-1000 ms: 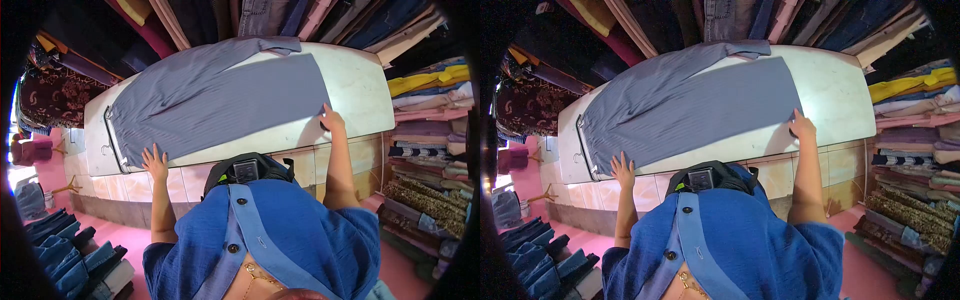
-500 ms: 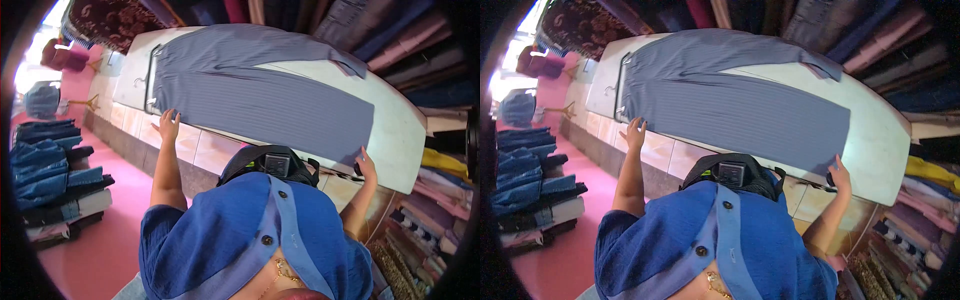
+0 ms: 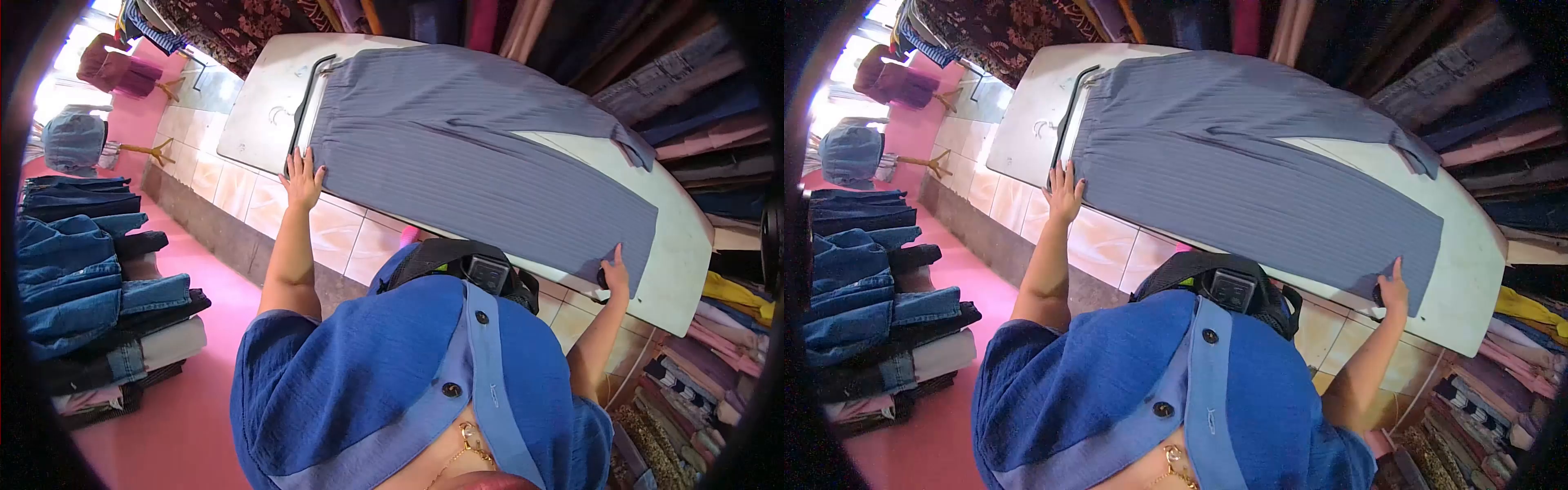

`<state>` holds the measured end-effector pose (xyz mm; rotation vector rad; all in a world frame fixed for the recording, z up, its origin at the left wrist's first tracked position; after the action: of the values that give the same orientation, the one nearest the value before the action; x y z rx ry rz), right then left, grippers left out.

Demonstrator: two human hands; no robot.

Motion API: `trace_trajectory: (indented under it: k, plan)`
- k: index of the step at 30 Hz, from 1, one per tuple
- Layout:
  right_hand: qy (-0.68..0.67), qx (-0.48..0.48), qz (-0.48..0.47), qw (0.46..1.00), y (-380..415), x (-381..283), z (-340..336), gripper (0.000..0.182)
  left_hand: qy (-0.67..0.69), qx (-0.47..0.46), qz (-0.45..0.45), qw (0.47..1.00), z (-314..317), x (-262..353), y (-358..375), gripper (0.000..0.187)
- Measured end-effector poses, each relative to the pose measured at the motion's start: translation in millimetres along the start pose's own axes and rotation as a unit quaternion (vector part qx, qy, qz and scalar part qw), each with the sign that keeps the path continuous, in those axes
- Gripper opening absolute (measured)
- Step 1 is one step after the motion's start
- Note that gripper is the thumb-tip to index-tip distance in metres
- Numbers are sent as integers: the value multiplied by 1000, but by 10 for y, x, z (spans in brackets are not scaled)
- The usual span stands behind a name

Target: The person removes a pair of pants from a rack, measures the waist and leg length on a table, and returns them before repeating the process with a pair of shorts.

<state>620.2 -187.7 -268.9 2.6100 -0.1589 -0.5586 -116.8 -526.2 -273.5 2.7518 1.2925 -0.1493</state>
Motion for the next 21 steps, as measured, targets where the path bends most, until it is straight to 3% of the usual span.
trace_trajectory:
  k: [1,3,4,5,6,7,9,10,12,14,16,17,19,21]
  plan:
    - [5,0,3,1000,-42,79,11,66,-12,1,26,1000,-72,-18,-40,62]
    - [-24,59,-83,995,-230,286,-14,62,-19,1,53,998,-89,-54,-95,62]
    - [-101,43,-5,994,-504,684,33,52,-22,25,43,999,-106,-76,-105,63]
    - [-98,45,-5,994,-95,431,-22,52,-26,49,33,998,-135,-89,-117,64]
    - [-274,25,25,961,229,4,-3,47,6,103,23,994,-257,-90,-80,60]
    - [-442,5,56,895,463,-574,-9,42,8,99,28,995,-283,-87,-73,60]
    - [-558,-86,-12,825,927,-1400,213,38,216,202,116,948,-594,15,-42,50]
    - [-556,-105,-54,823,1138,-1820,381,36,292,193,133,927,-795,163,-11,41]
    - [-529,-146,-110,829,1425,-2523,747,35,491,-31,164,855,-528,515,-71,37]
    - [-508,-197,-128,829,1523,-3011,1158,33,599,-226,190,744,-648,1012,105,34]
    - [-529,-255,-134,798,1683,-3519,1458,27,657,-384,158,629,-751,1377,325,31]
    - [-546,-286,-137,775,1789,-3778,1543,24,657,-385,155,629,-799,1460,357,31]
    - [-460,-311,-191,809,1850,-4059,1746,21,647,-469,132,586,-781,1639,490,29]
    - [-365,-217,-320,847,1819,-4221,1901,23,640,-465,106,602,-728,1640,482,27]
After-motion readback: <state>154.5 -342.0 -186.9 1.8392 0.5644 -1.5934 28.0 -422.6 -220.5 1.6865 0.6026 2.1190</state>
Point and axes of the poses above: each hand's wrist, its own y-axis away from the middle knuckle, its own z-axis out of the palm, x = y × z, the point moved 8 cm from there along -y, towards the middle knuckle, and after that the axes turned 14 degrees about -y, right-handed, at the moved point
